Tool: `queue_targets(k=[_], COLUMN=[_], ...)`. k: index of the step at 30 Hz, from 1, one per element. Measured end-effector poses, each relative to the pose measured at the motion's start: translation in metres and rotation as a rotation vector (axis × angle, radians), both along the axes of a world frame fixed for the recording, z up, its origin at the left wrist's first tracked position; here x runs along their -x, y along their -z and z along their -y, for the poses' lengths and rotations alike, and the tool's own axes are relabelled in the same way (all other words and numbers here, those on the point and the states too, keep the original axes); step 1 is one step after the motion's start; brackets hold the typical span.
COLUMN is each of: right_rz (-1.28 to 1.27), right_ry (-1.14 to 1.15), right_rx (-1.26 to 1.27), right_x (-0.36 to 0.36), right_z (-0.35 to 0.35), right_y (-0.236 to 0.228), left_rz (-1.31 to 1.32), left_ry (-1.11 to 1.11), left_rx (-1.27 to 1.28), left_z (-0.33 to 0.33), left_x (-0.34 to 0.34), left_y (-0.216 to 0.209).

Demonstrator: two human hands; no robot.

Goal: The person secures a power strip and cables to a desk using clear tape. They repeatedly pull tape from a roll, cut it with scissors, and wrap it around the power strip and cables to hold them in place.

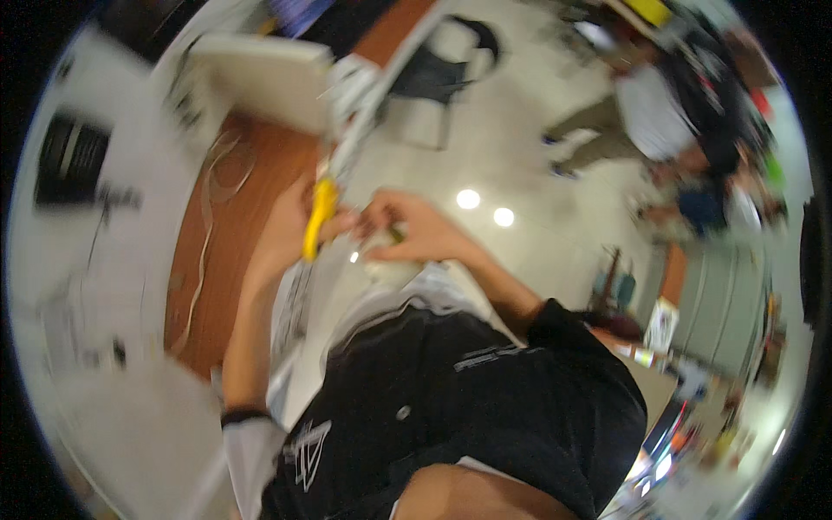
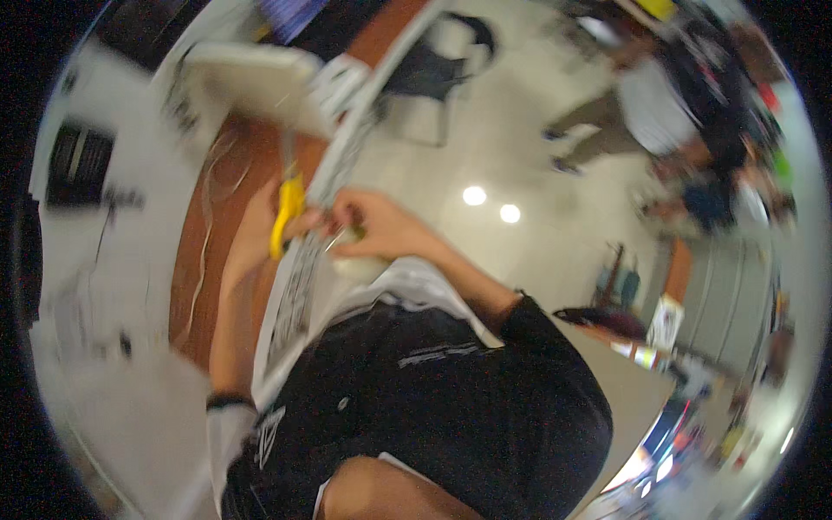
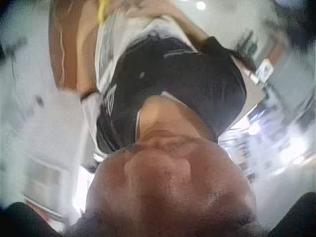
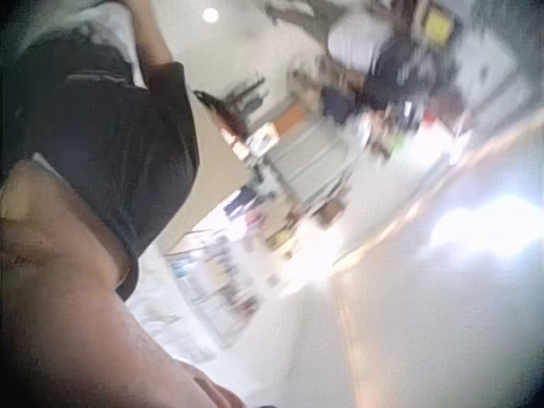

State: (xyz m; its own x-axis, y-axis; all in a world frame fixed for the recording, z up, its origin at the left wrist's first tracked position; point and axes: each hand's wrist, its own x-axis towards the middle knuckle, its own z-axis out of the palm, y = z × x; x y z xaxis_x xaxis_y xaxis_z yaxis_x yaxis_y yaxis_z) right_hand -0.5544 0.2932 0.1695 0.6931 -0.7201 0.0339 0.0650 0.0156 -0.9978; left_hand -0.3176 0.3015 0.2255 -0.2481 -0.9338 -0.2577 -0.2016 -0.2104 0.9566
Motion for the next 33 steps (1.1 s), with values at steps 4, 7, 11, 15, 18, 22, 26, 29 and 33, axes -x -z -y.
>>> queue_targets(k=[4, 7, 11, 15, 18, 22, 26, 29, 33], right_rz=[0.036, 0.031, 0.065, 0.064, 0.062, 0.065, 0.08, 0.004, 0.067], right_ry=[-0.146, -0.195, -0.317, -0.467, -0.545, -0.619, -0.733, -0.766, -0.751], right_rx=[0.015, 0.041, 0.104, 0.142, 0.128, 0.054, 0.122, 0.265, 0.24], right_x=[-0.055, -0.08, -0.099, -0.128, -0.151, -0.182, -0.217, -0.24, -0.273], right_z=[0.028, 0.053, 0.098, 0.129, 0.146, 0.161, 0.161, 0.163, 0.156], right_y=[-0.026, -0.044, -0.059, -0.057, -0.055, -0.047, -0.045, -0.05, -0.035], left_rz=[0.005, 0.132, 0.116, 0.143, 0.08, 0.222, 0.357, 0.536, 0.638], left_ry=[-0.143, -0.199, -0.34, -0.473, -0.472, -0.549, -0.658, -0.708, -0.753], left_rx=[0.01, -0.005, 0.007, 0.132, 0.105, 0.007, 0.065, 0.124, 0.126], left_z=[-0.008, -0.003, 0.013, 0.008, 0.012, 0.013, 0.005, -0.001, -0.011], left_x=[-0.056, -0.079, -0.097, -0.109, -0.119, -0.133, -0.155, -0.168, -0.19], left_y=[-0.009, -0.032, -0.047, -0.049, -0.049, -0.06, -0.055, -0.063, -0.086])
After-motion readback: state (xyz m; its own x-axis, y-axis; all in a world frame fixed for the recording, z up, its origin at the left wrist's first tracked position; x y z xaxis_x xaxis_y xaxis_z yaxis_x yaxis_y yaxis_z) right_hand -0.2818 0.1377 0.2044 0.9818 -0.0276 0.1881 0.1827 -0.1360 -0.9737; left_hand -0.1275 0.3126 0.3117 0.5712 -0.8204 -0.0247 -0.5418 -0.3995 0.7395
